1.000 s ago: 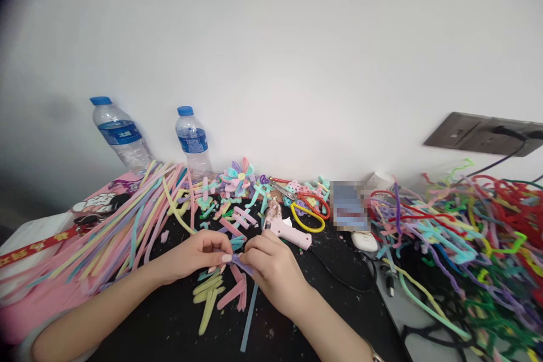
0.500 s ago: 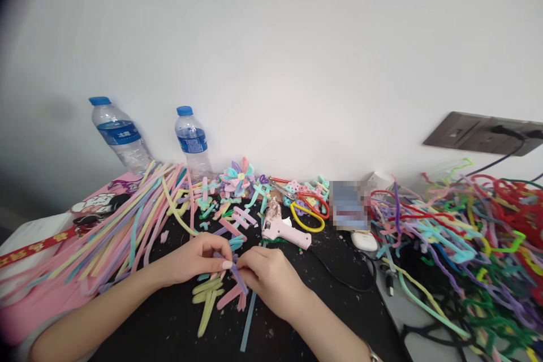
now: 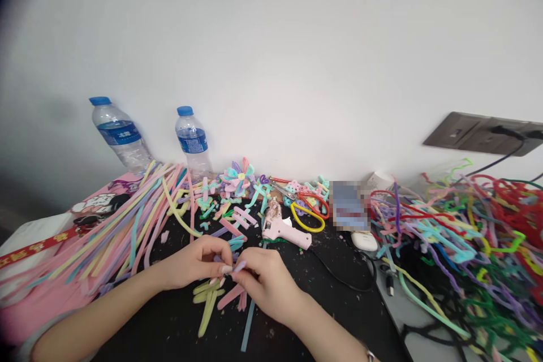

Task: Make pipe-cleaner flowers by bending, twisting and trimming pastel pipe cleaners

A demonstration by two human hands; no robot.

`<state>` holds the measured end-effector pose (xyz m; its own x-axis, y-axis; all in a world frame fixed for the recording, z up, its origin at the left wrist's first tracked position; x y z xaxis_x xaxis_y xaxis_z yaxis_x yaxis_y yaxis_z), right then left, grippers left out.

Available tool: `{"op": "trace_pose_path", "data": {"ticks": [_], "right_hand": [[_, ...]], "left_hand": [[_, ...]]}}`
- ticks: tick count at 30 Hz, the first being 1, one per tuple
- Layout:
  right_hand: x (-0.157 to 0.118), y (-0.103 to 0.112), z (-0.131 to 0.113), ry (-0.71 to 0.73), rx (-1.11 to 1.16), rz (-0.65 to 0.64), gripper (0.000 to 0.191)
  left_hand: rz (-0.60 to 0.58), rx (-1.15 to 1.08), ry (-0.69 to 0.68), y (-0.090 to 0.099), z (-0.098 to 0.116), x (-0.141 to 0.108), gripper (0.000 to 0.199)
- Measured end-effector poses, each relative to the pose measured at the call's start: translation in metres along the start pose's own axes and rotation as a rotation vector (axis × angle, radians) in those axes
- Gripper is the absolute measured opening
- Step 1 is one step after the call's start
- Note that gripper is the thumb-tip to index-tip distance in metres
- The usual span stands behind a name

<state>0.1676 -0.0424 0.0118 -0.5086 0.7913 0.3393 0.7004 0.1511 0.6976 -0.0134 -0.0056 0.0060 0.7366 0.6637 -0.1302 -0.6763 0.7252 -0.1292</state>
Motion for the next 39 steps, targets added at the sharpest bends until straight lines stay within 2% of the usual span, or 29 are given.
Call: {"op": "trace_pose_path", "data": {"ticks": [5,15,20,24,30,34,39], "right_hand": [[0.001,-0.003,0.002,-0.139,0.118,0.031,0.027],[0.002,0.006,-0.001,0.042,-0.085,-0.071,0.022],[0.001,0.004,-0.005,0.057,-0.119,-0.088,0.021],[0.001,0.006,-0.006,0.069,-0.112,-0.114,0.02],[0.001,0.006,-0.007,0.08,-0.121,-0.153,0.023],[0.001,0.004,-0.01,0.034,-0.068,-0.115,0.028],[0.001,0.0,-0.008,-0.16,0.147,-0.088,0.034]], "left_hand": [[0.084,0.032,-0.076,-0.003,0.001,0.001,0.021],[-0.004,0.217,-0.097,-0.001,0.005,0.001,0.016],[0.054,0.23,-0.071,-0.006,0.005,0.001,0.014],[0.028,0.17,-0.012,-0.008,0.002,0.0,0.019],[0.015,0.215,-0.056,-0.009,0.004,-0.002,0.026],[0.044,0.341,-0.155,-0.012,0.007,-0.002,0.029],[0.119,0.345,-0.214,-0.014,0.006,-0.001,0.027]]}}
Point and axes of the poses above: each hand's wrist, its own x-axis towards the middle knuckle, its own y-axis out of the back of the hand, z = x × y, the point moved 1 cm from there along x, towards the middle knuckle, and after that the axes turned 11 degrees about -x, right-handed, at the moved point
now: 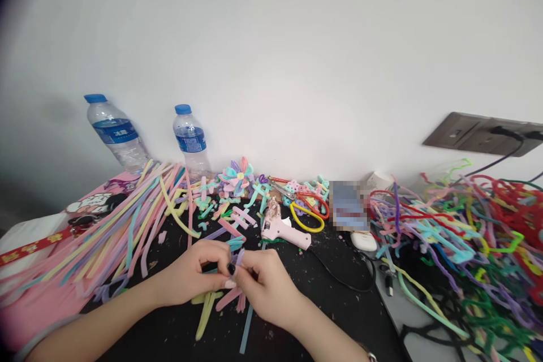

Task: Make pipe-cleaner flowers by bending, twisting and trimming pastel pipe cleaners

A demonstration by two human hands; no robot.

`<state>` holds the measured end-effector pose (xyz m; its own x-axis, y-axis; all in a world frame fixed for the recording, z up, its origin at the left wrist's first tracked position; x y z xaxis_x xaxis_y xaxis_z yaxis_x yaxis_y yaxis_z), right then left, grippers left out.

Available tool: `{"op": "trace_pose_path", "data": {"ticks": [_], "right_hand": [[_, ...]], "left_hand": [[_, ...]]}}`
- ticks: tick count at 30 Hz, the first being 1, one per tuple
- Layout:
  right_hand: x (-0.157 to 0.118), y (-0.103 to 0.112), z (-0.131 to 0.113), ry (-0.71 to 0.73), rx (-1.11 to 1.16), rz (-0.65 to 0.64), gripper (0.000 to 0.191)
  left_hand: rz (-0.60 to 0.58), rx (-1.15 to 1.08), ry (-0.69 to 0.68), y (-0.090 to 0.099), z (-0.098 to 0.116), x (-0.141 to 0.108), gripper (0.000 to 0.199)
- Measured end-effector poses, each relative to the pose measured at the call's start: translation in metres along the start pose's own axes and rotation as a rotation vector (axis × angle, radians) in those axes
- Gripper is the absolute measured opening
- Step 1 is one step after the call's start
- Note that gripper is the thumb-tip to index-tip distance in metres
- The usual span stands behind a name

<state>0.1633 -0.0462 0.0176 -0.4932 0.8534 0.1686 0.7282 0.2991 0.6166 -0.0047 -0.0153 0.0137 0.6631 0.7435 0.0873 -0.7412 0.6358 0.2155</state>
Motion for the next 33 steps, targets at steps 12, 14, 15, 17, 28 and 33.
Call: {"op": "trace_pose_path", "data": {"ticks": [12,14,15,17,28,33], "right_hand": [[0.002,0.017,0.013,0.196,-0.317,0.303,0.025],[0.001,0.02,0.01,0.313,-0.48,0.304,0.032],[0.0,0.021,0.008,0.355,-0.534,0.296,0.03],[-0.001,0.021,0.005,0.416,-0.583,0.264,0.024],[-0.001,0.015,-0.006,0.485,-0.625,0.12,0.021],[-0.002,0.008,-0.004,0.421,-0.498,0.095,0.018]], "left_hand": [[0.1,-0.427,0.16,0.012,-0.006,0.004,0.019],[0.087,-0.482,0.187,0.012,-0.008,0.004,0.02],[0.07,-0.502,0.201,0.012,-0.008,0.004,0.02],[0.022,-0.533,0.229,0.01,-0.009,0.003,0.02],[-0.158,-0.64,0.322,0.008,-0.01,0.0,0.021],[-0.178,-0.69,0.32,0.007,-0.011,-0.001,0.019]]}}
Point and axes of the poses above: each hand's wrist, its own x-axis towards the middle knuckle, its own y-axis out of the back of the hand, z = x × y, the point moved 1 cm from there along x, towards the middle knuckle, and after that the axes turned 11 degrees about -x, right-handed, at the moved point
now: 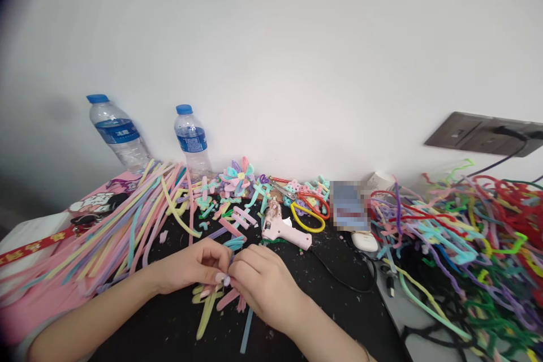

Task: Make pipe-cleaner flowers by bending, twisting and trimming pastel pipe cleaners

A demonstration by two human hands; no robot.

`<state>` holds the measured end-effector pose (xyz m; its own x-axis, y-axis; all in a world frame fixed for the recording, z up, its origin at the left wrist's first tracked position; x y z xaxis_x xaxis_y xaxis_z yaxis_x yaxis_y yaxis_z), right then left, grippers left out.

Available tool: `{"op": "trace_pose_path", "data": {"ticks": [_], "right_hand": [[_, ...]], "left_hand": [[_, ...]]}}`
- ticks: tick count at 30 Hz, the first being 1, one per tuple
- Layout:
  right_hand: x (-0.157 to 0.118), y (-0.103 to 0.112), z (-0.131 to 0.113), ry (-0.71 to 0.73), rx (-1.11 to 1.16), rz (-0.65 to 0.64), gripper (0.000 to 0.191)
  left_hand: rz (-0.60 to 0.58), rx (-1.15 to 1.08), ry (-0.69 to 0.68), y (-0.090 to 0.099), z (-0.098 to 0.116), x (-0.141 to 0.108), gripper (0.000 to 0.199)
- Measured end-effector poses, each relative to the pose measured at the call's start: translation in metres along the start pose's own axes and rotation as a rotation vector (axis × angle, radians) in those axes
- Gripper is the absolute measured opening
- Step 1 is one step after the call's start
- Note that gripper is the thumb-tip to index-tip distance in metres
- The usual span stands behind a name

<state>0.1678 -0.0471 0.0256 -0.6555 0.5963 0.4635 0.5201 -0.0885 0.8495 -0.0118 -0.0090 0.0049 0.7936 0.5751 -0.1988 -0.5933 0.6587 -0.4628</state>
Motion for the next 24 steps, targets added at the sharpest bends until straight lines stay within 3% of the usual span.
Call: {"op": "trace_pose_path", "data": {"ticks": [4,12,19,24], "right_hand": [[-0.0009,-0.0019,-0.0002,-0.049,0.093,-0.027,0.014],[-0.0017,-0.001,-0.0003,-0.038,0.057,-0.118,0.011],[-0.0002,-0.0027,-0.0007,-0.12,0.319,-0.065,0.017],[0.0006,-0.0031,-0.0007,-0.149,0.379,-0.055,0.017]], "left_hand": [[0.008,-0.015,0.005,0.0001,-0.0002,-0.0005,0.019],[-0.003,0.048,0.023,-0.0001,-0.0002,-0.0007,0.021],[0.01,0.041,0.045,0.0014,-0.0004,-0.001,0.02],[0.027,0.038,0.053,-0.0019,0.0021,-0.001,0.021]]}}
Point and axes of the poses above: each hand's wrist, its own x-axis towards the middle knuckle, its own y-axis out of the back of the hand, z = x × y, the point moved 1 cm from there along x, towards the middle knuckle, and after that the axes turned 11 degrees about -x, right-handed, at the moved point
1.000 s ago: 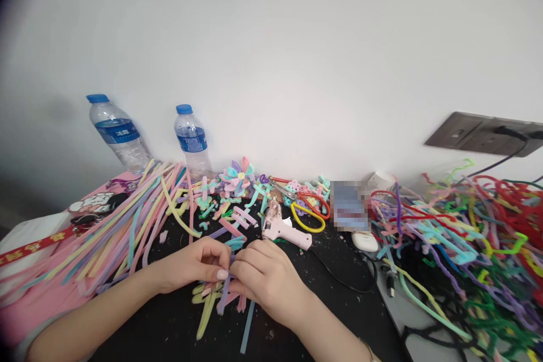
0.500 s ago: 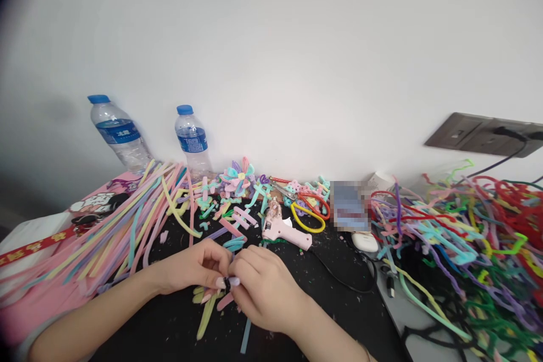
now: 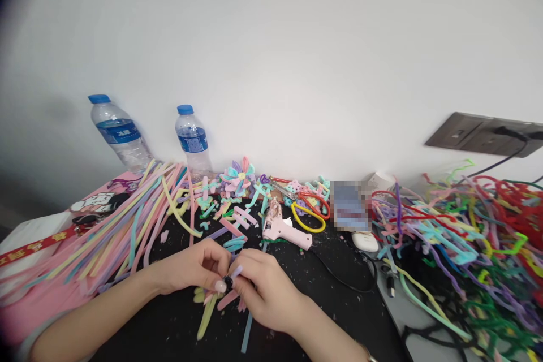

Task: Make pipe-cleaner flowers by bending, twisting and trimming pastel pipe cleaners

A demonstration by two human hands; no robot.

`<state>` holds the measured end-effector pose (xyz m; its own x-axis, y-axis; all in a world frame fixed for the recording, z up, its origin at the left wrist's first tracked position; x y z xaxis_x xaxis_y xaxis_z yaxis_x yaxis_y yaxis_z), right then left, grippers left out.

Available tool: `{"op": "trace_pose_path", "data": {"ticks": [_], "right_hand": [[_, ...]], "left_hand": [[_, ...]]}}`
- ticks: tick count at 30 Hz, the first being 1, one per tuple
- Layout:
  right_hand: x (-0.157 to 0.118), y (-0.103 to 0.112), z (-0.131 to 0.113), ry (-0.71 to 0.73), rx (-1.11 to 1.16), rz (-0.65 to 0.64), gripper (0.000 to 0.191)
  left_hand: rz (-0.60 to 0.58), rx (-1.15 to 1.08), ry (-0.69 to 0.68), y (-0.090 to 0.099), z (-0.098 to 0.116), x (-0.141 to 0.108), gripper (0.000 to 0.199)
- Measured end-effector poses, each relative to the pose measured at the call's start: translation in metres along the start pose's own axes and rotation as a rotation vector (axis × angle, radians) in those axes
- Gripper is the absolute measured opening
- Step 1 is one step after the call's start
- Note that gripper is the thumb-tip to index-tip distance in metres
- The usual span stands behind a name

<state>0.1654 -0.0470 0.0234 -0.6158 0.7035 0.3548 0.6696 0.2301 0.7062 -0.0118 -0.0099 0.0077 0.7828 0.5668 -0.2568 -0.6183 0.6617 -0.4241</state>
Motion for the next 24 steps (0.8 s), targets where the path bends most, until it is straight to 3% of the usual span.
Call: {"op": "trace_pose_path", "data": {"ticks": [5,10,18,24], "right_hand": [[-0.001,-0.002,0.001,-0.051,0.031,-0.024,0.016],[-0.003,-0.004,0.001,-0.153,0.073,-0.037,0.019],[0.002,-0.008,-0.001,-0.452,0.432,-0.077,0.024],[0.003,-0.011,0.007,-0.498,0.388,0.045,0.03]], "left_hand": [[0.031,0.048,-0.011,0.0,-0.002,0.0,0.026],[0.043,0.176,-0.119,0.001,-0.004,0.001,0.028],[0.157,0.538,-0.307,-0.008,0.004,-0.002,0.016],[0.179,0.791,-0.443,-0.015,0.006,-0.002,0.019]]}}
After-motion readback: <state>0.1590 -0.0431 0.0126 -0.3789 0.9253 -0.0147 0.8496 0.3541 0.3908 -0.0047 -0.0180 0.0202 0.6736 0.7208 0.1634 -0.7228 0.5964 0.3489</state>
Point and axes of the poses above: each hand's wrist, its own x-axis towards the middle knuckle, its own y-axis out of the back of the hand, z = x × y, the point moved 1 cm from there along x, towards the middle knuckle, and after that the axes turned 11 degrees about -x, right-handed, at the moved point
